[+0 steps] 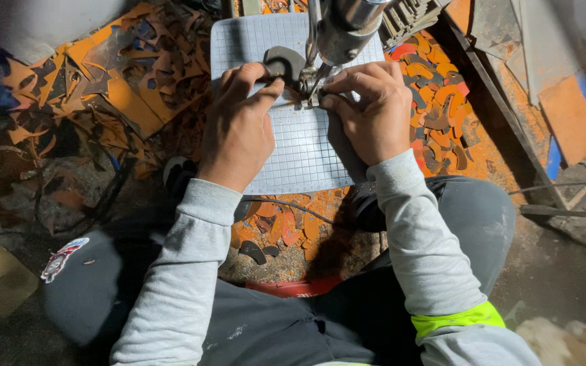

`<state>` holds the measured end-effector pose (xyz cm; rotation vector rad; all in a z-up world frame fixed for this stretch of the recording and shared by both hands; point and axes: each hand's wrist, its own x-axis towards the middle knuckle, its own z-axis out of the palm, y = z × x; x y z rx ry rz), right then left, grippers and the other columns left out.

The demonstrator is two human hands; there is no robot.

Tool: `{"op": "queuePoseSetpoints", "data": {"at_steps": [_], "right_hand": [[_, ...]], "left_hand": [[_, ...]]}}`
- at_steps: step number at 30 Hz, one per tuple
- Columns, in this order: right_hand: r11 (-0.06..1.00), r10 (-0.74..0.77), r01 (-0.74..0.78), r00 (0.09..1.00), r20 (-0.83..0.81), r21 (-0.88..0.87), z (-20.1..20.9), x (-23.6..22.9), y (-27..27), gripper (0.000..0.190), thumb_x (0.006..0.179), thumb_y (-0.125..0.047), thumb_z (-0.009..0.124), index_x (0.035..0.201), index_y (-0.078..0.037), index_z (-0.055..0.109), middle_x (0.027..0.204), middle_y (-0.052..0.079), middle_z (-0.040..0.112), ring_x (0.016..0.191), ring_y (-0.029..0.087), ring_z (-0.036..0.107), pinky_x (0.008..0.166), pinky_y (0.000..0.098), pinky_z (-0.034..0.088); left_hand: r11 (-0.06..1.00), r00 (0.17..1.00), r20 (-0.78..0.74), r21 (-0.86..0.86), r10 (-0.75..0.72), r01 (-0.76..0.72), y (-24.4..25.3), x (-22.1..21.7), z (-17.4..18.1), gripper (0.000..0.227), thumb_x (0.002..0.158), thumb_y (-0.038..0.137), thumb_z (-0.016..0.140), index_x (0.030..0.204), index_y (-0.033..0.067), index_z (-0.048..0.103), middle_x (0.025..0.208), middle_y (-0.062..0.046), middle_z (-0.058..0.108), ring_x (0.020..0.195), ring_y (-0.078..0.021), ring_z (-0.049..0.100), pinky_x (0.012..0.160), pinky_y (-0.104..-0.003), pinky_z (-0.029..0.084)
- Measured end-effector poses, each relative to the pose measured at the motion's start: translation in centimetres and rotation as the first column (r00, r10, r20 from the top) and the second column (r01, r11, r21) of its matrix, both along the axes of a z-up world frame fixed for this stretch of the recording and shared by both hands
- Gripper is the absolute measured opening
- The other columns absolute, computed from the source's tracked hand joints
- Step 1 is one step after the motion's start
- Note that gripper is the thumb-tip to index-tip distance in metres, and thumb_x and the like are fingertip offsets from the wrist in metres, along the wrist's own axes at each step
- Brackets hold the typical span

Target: The person sits on the floor and uses a vertical cutting machine to cut small orange and red material pieces. They repeatedly place each piece under the blade, guide it through the cut, and remove the finished piece.

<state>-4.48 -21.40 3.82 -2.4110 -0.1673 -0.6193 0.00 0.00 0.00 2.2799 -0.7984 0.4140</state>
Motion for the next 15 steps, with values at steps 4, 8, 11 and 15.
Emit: {"op": "queuePoseSetpoints", "data": {"at_steps": [4, 8, 11, 15], "right_hand": [[1.0, -0.004, 0.004, 1.0, 0.014, -0.012, -0.3, 0.2, -0.2, 0.022, 0.078, -0.004, 0.09, 0.097, -0.012, 0.08, 0.102, 0.0, 0.075, 0.102, 0.023, 0.063, 0.089, 0.0334, 0.053], [0.998, -0.025, 0.027, 0.999, 0.033, -0.065, -0.6, 0.9, -0.2, 0.022, 0.081, -0.007, 0.091, 0.098, -0.011, 0.079, 0.1, 0.002, 0.07, 0.102, 0.026, 0.061, 0.088, 0.0368, 0.05], [0.994, -0.035, 0.039, 0.999, 0.037, -0.105, -0.8, 0.8, -0.2, 0.033, 0.078, -0.007, 0.089, 0.108, -0.005, 0.075, 0.108, 0.009, 0.063, 0.105, 0.03, 0.056, 0.09, 0.0408, 0.043], [0.955, 0.074, -0.071, 0.997, 0.001, -0.289, -0.9, 0.9, -1.6, 0.026, 0.089, -0.007, 0.084, 0.114, -0.01, 0.079, 0.128, 0.014, 0.055, 0.114, 0.034, 0.049, 0.094, 0.0427, 0.035]], "left_hand": [[1.0, 0.998, 0.057, -0.014, -0.001, 0.002, 0.3, -0.2, 0.8, 0.028, 0.09, -0.006, 0.071, 0.118, -0.0026, 0.075, 0.127, -0.008, 0.053, 0.12, -0.0274, 0.055, 0.105, -0.036, 0.053], [0.999, 0.998, 0.064, -0.043, 0.0, 0.003, 0.2, -0.3, 1.5, 0.028, 0.088, -0.007, 0.07, 0.115, -0.0022, 0.074, 0.126, -0.01, 0.054, 0.119, -0.0287, 0.056, 0.104, -0.037, 0.053], [0.997, 0.995, 0.097, -0.07, -0.008, 0.015, 0.1, -0.5, 1.8, 0.022, 0.088, -0.002, 0.072, 0.11, -0.0027, 0.071, 0.123, -0.012, 0.057, 0.117, -0.032, 0.056, 0.102, -0.041, 0.051], [1.0, 0.999, -0.043, -0.02, -0.003, 0.002, 0.6, -1.1, 0.9, 0.012, 0.092, 0.005, 0.077, 0.099, 0.0001, 0.068, 0.112, -0.012, 0.061, 0.108, -0.0309, 0.058, 0.091, -0.043, 0.051]]}}
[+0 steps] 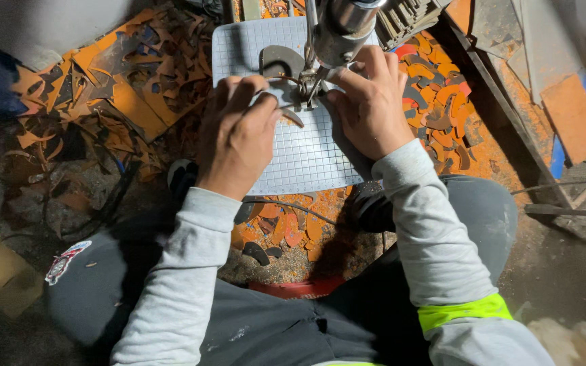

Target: The person sits on the floor and uses a vertical cutting machine to cut small orange and red material pieces. They repeatedly place each piece under the blade, guide it through the cut, and remove the finished piece.

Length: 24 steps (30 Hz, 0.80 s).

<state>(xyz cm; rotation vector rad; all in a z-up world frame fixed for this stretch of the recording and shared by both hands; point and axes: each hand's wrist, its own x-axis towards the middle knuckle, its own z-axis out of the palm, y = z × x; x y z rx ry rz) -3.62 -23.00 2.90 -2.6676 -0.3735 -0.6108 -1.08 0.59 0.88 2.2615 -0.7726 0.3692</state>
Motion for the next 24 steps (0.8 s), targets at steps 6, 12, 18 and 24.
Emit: {"op": "queuePoseSetpoints", "data": {"at_steps": [6, 12, 18, 24], "right_hand": [[0.994, -0.045, 0.047, 0.999, -0.019, 0.103, 0.5, -1.2, -4.7, 0.043, 0.091, 0.005, 0.069, 0.122, -0.021, 0.083, 0.125, 0.011, 0.066, 0.118, 0.026, 0.063, 0.101, 0.0382, 0.053], [0.728, 0.07, 0.176, 0.942, -0.328, 0.662, -0.3, -2.6, -6.8, 0.014, 0.099, -0.005, 0.073, 0.113, -0.002, 0.071, 0.109, 0.002, 0.074, 0.1, 0.011, 0.07, 0.089, 0.027, 0.057], [0.466, 0.196, 0.4, 0.823, -0.533, 0.789, -0.6, -2.5, -8.2, 0.011, 0.099, -0.008, 0.071, 0.109, -0.007, 0.066, 0.091, 0.0, 0.069, 0.075, 0.007, 0.061, 0.069, 0.0244, 0.052], [0.316, 0.392, 0.437, 0.748, -0.535, 0.842, -2.0, -5.1, -14.4, 0.012, 0.108, -0.013, 0.058, 0.109, -0.002, 0.062, 0.092, 0.002, 0.062, 0.079, 0.014, 0.062, 0.068, 0.0357, 0.056]], "left_hand": [[0.857, 0.892, 0.167, 0.25, 0.42, -0.451, 10.6, 1.0, -3.0, 0.016, 0.086, 0.0, 0.067, 0.102, -0.003, 0.068, 0.113, -0.023, 0.062, 0.115, -0.0452, 0.058, 0.103, -0.053, 0.047], [0.796, 0.849, -0.306, 0.573, 0.43, -0.197, 13.6, 0.5, -9.5, 0.031, 0.092, 0.016, 0.061, 0.112, -0.0046, 0.072, 0.117, -0.031, 0.069, 0.105, -0.0486, 0.066, 0.091, -0.056, 0.052], [0.788, 0.562, -0.771, 0.531, 0.298, 0.311, 8.8, -2.4, -12.9, 0.04, 0.092, 0.035, 0.06, 0.124, 0.0123, 0.07, 0.127, -0.018, 0.069, 0.111, -0.0394, 0.067, 0.095, -0.045, 0.055], [0.764, 0.634, -0.748, 0.521, 0.195, 0.38, 7.6, -3.1, -12.9, 0.037, 0.096, 0.039, 0.057, 0.119, 0.0146, 0.072, 0.124, -0.016, 0.07, 0.113, -0.0383, 0.066, 0.098, -0.046, 0.052]]}}
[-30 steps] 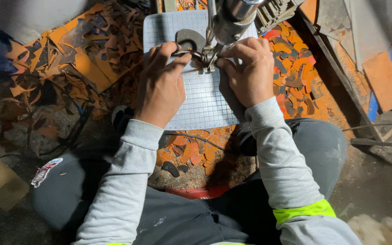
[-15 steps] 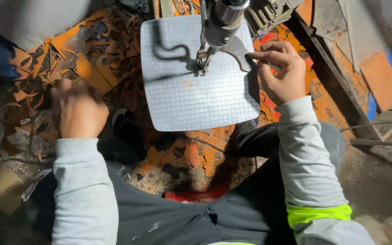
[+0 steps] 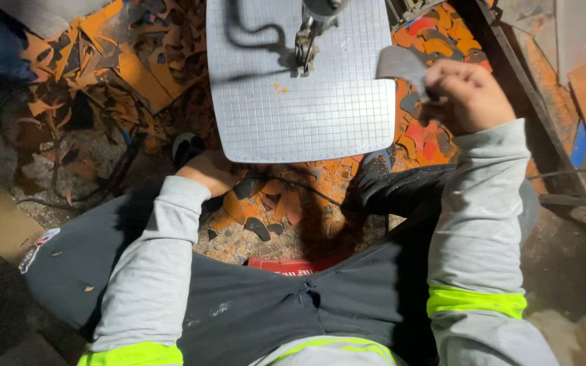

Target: The person sits on the floor and uses a vertical cutting machine to cut small orange and red material pieces. They repeatedly place each piece under the blade, guide it through the cut, and remove the finished piece.

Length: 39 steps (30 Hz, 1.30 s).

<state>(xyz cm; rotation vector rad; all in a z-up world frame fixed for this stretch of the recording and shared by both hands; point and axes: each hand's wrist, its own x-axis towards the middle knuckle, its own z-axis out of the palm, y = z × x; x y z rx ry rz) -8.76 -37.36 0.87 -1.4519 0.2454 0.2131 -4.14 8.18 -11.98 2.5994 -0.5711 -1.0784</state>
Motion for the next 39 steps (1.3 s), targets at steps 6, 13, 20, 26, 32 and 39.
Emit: {"op": "queuePoseSetpoints", "data": {"at_steps": [6, 13, 20, 26, 32, 39], "right_hand": [[0.875, -0.469, 0.455, 0.881, -0.058, -0.167, -8.4, 1.0, -4.4, 0.016, 0.103, -0.016, 0.058, 0.109, -0.003, 0.064, 0.081, 0.015, 0.067, 0.07, 0.024, 0.069, 0.072, 0.0485, 0.063], [0.32, 0.348, -0.417, 0.887, -0.303, -0.851, -26.2, -0.9, 10.0, 0.027, 0.093, -0.014, 0.063, 0.117, -0.01, 0.073, 0.112, 0.013, 0.072, 0.106, 0.029, 0.067, 0.088, 0.0449, 0.054], [0.472, -0.356, -0.517, 0.629, -0.691, -0.714, -31.3, -9.9, 19.4, 0.064, 0.084, -0.048, 0.077, 0.128, -0.005, 0.063, 0.131, 0.021, 0.063, 0.125, 0.036, 0.059, 0.104, 0.0434, 0.048], [0.506, -0.37, -0.471, 0.638, -0.675, -0.722, -31.3, -10.7, 21.0, 0.074, 0.077, -0.044, 0.082, 0.135, -0.004, 0.056, 0.139, 0.024, 0.058, 0.132, 0.038, 0.055, 0.109, 0.0448, 0.047], [0.545, -0.346, -0.452, 0.646, -0.68, -0.706, -30.0, -11.4, 20.5, 0.066, 0.079, -0.036, 0.08, 0.134, -0.006, 0.058, 0.135, 0.024, 0.061, 0.129, 0.039, 0.058, 0.106, 0.0454, 0.049], [0.593, -0.283, -0.441, 0.67, -0.687, -0.674, -29.0, -10.1, 21.1, 0.058, 0.08, -0.027, 0.077, 0.133, -0.009, 0.06, 0.13, 0.024, 0.065, 0.126, 0.04, 0.062, 0.104, 0.0462, 0.051]], "left_hand": [[0.994, 0.994, 0.034, 0.042, -0.106, 0.105, -1.1, -2.6, 1.9, 0.035, 0.093, 0.029, 0.057, 0.111, 0.0045, 0.073, 0.116, -0.022, 0.072, 0.104, -0.0386, 0.071, 0.093, -0.047, 0.056], [0.994, 0.994, -0.006, 0.002, -0.113, 0.113, -2.4, -4.5, 4.8, 0.04, 0.102, 0.039, 0.054, 0.105, 0.0047, 0.074, 0.105, -0.024, 0.072, 0.097, -0.0425, 0.07, 0.091, -0.052, 0.053], [0.992, 0.997, 0.062, -0.116, -0.045, 0.052, -3.0, -5.6, 3.9, 0.034, 0.093, 0.035, 0.057, 0.109, 0.0091, 0.072, 0.099, -0.021, 0.073, 0.086, -0.0428, 0.071, 0.077, -0.054, 0.056], [0.979, 0.981, -0.024, -0.073, -0.195, 0.192, -6.0, -6.9, 1.0, 0.027, 0.096, 0.023, 0.057, 0.101, 0.0049, 0.075, 0.102, -0.02, 0.073, 0.09, -0.0391, 0.072, 0.08, -0.051, 0.057], [0.976, 0.979, 0.009, -0.072, -0.204, 0.205, -7.3, -7.3, 1.1, 0.027, 0.094, 0.023, 0.058, 0.099, 0.0045, 0.076, 0.101, -0.022, 0.073, 0.093, -0.0401, 0.071, 0.082, -0.052, 0.056], [0.975, 0.978, -0.029, -0.085, -0.207, 0.204, -7.6, -6.8, 0.7, 0.029, 0.097, 0.028, 0.057, 0.099, 0.0055, 0.075, 0.1, -0.021, 0.073, 0.093, -0.0403, 0.072, 0.082, -0.052, 0.055]]}}
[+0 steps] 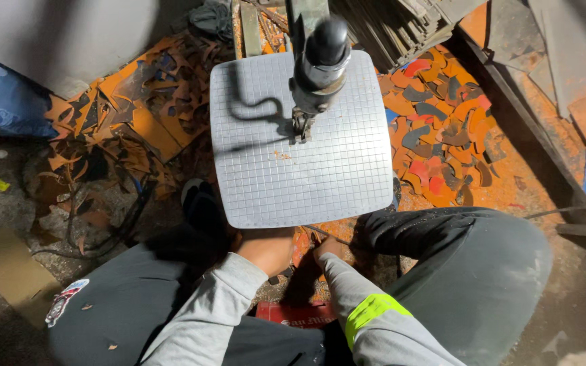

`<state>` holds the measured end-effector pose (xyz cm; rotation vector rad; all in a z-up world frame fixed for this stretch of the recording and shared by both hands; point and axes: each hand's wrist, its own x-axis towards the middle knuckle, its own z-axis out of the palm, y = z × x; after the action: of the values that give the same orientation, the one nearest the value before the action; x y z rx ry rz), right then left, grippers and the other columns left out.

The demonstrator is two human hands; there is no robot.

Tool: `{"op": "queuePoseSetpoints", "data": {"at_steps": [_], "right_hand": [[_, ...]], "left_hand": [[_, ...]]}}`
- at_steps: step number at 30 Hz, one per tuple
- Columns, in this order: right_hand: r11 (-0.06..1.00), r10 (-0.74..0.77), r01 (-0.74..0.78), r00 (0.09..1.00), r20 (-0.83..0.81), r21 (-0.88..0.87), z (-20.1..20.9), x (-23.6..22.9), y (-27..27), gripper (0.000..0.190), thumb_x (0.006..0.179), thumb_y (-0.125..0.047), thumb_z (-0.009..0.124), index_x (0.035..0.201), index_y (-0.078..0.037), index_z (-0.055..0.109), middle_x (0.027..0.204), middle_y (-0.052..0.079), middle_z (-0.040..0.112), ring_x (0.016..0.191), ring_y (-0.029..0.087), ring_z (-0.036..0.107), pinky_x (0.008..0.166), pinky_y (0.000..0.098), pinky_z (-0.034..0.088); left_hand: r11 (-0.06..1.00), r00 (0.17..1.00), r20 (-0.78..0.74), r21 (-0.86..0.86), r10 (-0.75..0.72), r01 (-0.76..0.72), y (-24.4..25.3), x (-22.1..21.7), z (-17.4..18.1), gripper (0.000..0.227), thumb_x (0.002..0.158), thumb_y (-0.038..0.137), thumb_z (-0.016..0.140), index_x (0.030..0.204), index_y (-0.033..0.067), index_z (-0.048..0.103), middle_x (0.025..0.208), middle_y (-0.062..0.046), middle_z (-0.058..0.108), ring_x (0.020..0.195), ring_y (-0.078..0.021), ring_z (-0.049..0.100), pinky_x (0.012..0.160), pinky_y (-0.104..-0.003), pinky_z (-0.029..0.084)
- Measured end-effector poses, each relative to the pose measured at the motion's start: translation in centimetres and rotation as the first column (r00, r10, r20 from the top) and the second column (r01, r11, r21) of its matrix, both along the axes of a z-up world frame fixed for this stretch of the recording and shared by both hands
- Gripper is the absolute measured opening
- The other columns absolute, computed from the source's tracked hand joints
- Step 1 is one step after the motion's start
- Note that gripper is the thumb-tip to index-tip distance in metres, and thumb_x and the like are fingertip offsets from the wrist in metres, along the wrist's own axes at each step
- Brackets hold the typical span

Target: The person sits on the floor and uses a vertical cutting machine to cut small orange and red material pieces. They repeatedly place each piece under the blade, guide it through the cut, and remove the finished piece.

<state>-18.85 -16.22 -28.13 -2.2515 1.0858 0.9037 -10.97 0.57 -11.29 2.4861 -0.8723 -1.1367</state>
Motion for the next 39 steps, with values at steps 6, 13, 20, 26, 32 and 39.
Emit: {"op": "queuePoseSetpoints", "data": {"at_steps": [6, 13, 20, 26, 32, 39], "right_hand": [[0.907, 0.411, -0.401, 0.91, -0.062, 0.131, -0.5, 4.5, -0.1, 0.067, 0.08, -0.035, 0.082, 0.134, -0.004, 0.058, 0.13, 0.023, 0.066, 0.124, 0.037, 0.064, 0.105, 0.0432, 0.051], [0.553, 0.668, -0.673, 0.711, 0.222, 0.491, 10.2, 7.8, 0.3, 0.047, 0.083, -0.023, 0.077, 0.124, -0.006, 0.063, 0.113, 0.014, 0.073, 0.105, 0.026, 0.071, 0.093, 0.04, 0.056], [0.415, 0.58, -0.789, 0.614, 0.535, 0.454, 33.5, 5.1, -4.4, 0.029, 0.093, -0.017, 0.08, 0.118, -0.005, 0.071, 0.078, 0.018, 0.069, 0.072, 0.025, 0.065, 0.068, 0.0366, 0.052], [0.547, -0.168, -0.534, 0.684, 0.709, 0.645, 36.2, 5.4, -6.2, 0.022, 0.096, -0.001, 0.064, 0.118, 0.001, 0.061, 0.098, 0.006, 0.073, 0.095, 0.011, 0.073, 0.079, 0.0247, 0.057], [0.748, 0.0, -0.649, 0.21, 0.978, 0.139, 34.8, 5.1, -6.6, 0.019, 0.096, 0.008, 0.069, 0.113, 0.003, 0.063, 0.104, 0.009, 0.073, 0.097, 0.011, 0.072, 0.088, 0.0265, 0.059], [0.867, -0.204, -0.37, 0.346, 0.916, 0.333, 34.7, 5.6, -5.3, 0.034, 0.091, -0.003, 0.075, 0.121, -0.001, 0.06, 0.094, 0.007, 0.075, 0.086, 0.008, 0.072, 0.077, 0.0228, 0.058]], "left_hand": [[0.997, 0.999, 0.016, -0.065, 0.041, -0.04, -0.9, -0.3, 3.5, 0.03, 0.093, 0.032, 0.062, 0.107, 0.0053, 0.068, 0.102, -0.018, 0.072, 0.096, -0.0393, 0.07, 0.083, -0.051, 0.054], [0.881, 0.97, -0.244, -0.461, -0.012, -0.106, 3.5, 3.4, 14.6, 0.031, 0.094, 0.03, 0.062, 0.11, 0.0054, 0.073, 0.097, -0.013, 0.077, 0.088, -0.0262, 0.074, 0.08, -0.037, 0.057], [0.599, 0.845, -0.478, -0.612, 0.241, -0.517, 6.5, 4.3, 18.9, 0.023, 0.101, 0.016, 0.063, 0.106, -0.0027, 0.075, 0.089, -0.009, 0.076, 0.079, -0.0118, 0.069, 0.071, -0.028, 0.058], [0.392, 0.863, -0.426, -0.77, 0.273, -0.504, 3.9, 3.1, 18.0, 0.025, 0.1, 0.011, 0.061, 0.12, -0.0035, 0.066, 0.107, -0.005, 0.074, 0.095, -0.0069, 0.071, 0.083, -0.024, 0.063], [0.218, 0.801, -0.353, -0.837, 0.484, -0.501, 1.1, 1.9, 17.9, 0.03, 0.098, 0.005, 0.067, 0.127, -0.0011, 0.063, 0.107, -0.01, 0.068, 0.093, -0.0116, 0.073, 0.078, -0.025, 0.059], [0.569, 0.702, 0.454, -0.818, 0.548, 0.085, 0.0, 1.6, 18.3, 0.041, 0.081, 0.004, 0.078, 0.12, -0.0007, 0.064, 0.123, -0.016, 0.065, 0.111, -0.0328, 0.061, 0.096, -0.041, 0.051]]}}
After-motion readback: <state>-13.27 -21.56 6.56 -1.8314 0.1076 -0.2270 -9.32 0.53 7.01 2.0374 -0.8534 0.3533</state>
